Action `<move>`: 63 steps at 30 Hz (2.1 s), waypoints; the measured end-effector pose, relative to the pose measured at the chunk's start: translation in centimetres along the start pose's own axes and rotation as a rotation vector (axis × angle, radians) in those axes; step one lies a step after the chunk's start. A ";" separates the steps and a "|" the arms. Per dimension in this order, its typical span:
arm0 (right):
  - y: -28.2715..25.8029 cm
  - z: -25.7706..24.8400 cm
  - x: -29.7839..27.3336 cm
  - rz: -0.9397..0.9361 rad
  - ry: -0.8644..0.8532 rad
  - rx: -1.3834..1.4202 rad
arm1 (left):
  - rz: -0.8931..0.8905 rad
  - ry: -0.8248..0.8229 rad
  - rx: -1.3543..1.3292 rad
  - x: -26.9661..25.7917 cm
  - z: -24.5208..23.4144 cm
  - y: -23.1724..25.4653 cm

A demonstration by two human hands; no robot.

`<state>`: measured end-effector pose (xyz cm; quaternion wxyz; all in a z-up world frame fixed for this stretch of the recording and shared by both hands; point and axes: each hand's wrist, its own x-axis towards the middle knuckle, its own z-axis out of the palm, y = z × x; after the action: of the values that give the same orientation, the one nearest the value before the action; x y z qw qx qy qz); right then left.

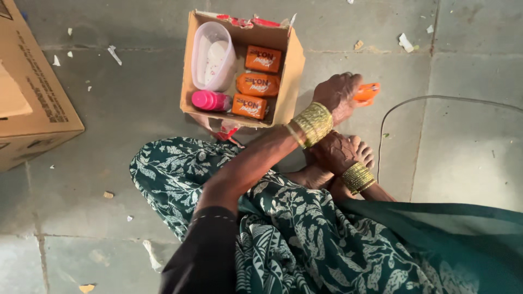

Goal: The person sits on the floor and repeatedly places orange soap bars, a white plastic scoop, and a pink bottle into a small cardboard box. The person also removes these items from the box and places them back on the floor multiple times.

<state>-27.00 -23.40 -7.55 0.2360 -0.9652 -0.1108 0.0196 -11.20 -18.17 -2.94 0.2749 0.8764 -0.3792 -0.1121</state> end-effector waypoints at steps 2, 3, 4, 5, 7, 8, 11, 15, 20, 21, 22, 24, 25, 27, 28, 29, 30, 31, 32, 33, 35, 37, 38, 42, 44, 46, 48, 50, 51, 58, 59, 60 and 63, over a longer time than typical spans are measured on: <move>-0.2 -0.7 0.4 0.007 0.001 -0.004 | 0.132 0.132 -0.166 -1.4 -4.6 1.2; -0.4 -1.0 0.4 0.010 -0.002 -0.005 | 0.235 0.170 -0.267 -2.0 -7.4 1.1; -0.6 -1.2 0.6 0.020 -0.026 -0.018 | 0.339 0.206 -0.368 -2.7 -10.2 0.7; -0.9 -1.2 0.7 0.034 -0.055 -0.029 | 0.423 0.277 -0.329 -3.6 -13.1 -0.1; -1.1 -1.2 0.8 0.048 -0.084 -0.052 | 0.507 0.408 -0.120 -4.9 -18.1 -1.9; -1.1 -1.2 0.8 0.047 -0.083 -0.060 | 0.505 0.470 0.049 -5.2 -20.0 -2.8; -0.7 -0.9 0.8 0.020 -0.092 -0.064 | 0.106 0.361 0.230 -6.4 -23.0 -5.9; -0.4 -0.4 0.5 -0.054 -0.008 -0.035 | -0.109 0.025 0.422 -7.7 -20.4 -10.6; -0.7 -0.6 0.4 -0.020 -0.019 -0.045 | -0.178 -0.310 0.440 -7.5 -12.9 -15.6; -0.8 -0.7 0.4 -0.030 0.007 -0.041 | -0.199 -0.393 0.446 -7.2 -11.8 -16.3; -0.9 -0.9 0.4 -0.024 -0.001 -0.042 | -0.220 -0.476 0.453 -6.8 -10.7 -16.6; -1.2 -1.1 0.5 -0.008 -0.015 -0.037 | -0.226 -0.568 0.455 -6.4 -9.3 -17.1; -1.2 -1.3 0.6 0.018 -0.056 -0.052 | -0.209 -0.570 0.450 -6.0 -9.0 -17.4; -1.4 -1.5 0.9 0.068 -0.138 -0.082 | -0.190 -0.600 0.475 -5.5 -8.5 -17.8; -1.4 -1.5 1.0 0.058 -0.132 -0.075 | -0.186 -0.626 0.505 -5.3 -8.4 -18.0; -1.4 -1.6 1.1 0.047 -0.127 -0.069 | -0.183 -0.653 0.533 -5.1 -8.3 -18.0; -1.3 -1.6 1.1 0.035 -0.123 -0.063 | -0.179 -0.642 0.553 -5.1 -8.4 -18.0; -1.3 -1.5 1.0 0.029 -0.106 -0.054 | -0.174 -0.634 0.572 -5.4 -8.4 -17.8; -1.3 -1.5 1.0 0.023 -0.090 -0.044 | -0.169 -0.625 0.590 -5.6 -8.5 -17.6; -1.3 -1.5 0.9 0.017 -0.073 -0.034 | -0.192 -0.625 0.576 -5.7 -8.7 -17.2; -1.3 -1.5 0.9 0.033 -0.101 -0.038 | -0.237 -0.620 0.549 -5.9 -9.3 -16.6; -1.2 -1.4 0.9 0.038 -0.116 -0.046 | -0.231 -0.618 0.491 -5.8 -10.0 -16.3; -1.2 -1.4 0.8 0.035 -0.118 -0.049 | -0.227 -0.617 0.462 -5.8 -10.3 -16.2; -0.7 -0.9 0.5 -0.020 -0.016 -0.021 | -0.174 -0.381 0.404 -6.9 -12.1 -16.5; -0.6 -0.7 0.2 -0.020 -0.018 -0.024 | -0.154 -0.248 0.362 -8.1 -13.7 -15.7; -0.4 -0.6 0.2 -0.011 -0.025 -0.035 | 0.047 -0.004 0.180 -10.3 -16.2 -14.4; -0.5 -0.6 0.1 0.008 -0.040 -0.051 | 0.170 0.064 0.023 -13.0 -18.4 -12.7; -0.5 -0.3 0.3 0.007 -0.033 -0.036 | 0.212 -0.029 -0.100 -15.4 -19.6 -11.4; -0.4 -0.3 0.4 0.006 -0.031 -0.028 | 0.199 -0.062 -0.062 -16.2 -19.3 -10.7; -0.6 -0.2 0.6 -0.024 -0.030 -0.050 | 0.151 0.093 0.221 -16.9 -12.5 -10.8; -0.8 -0.3 0.5 -0.028 -0.013 -0.047 | 0.191 0.182 0.232 -16.5 -11.9 -11.0; -0.9 -0.4 0.5 -0.032 0.003 -0.044 | 0.212 0.234 0.222 -15.9 -11.4 -10.8; -1.0 -0.5 0.7 0.034 -0.117 -0.112 | 0.232 0.338 0.220 -14.3 -10.0 -9.9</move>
<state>-26.51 -22.65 -6.64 0.1743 -0.9759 -0.1087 0.0739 -11.06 1.76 -0.44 0.2484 0.8579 -0.4360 0.1109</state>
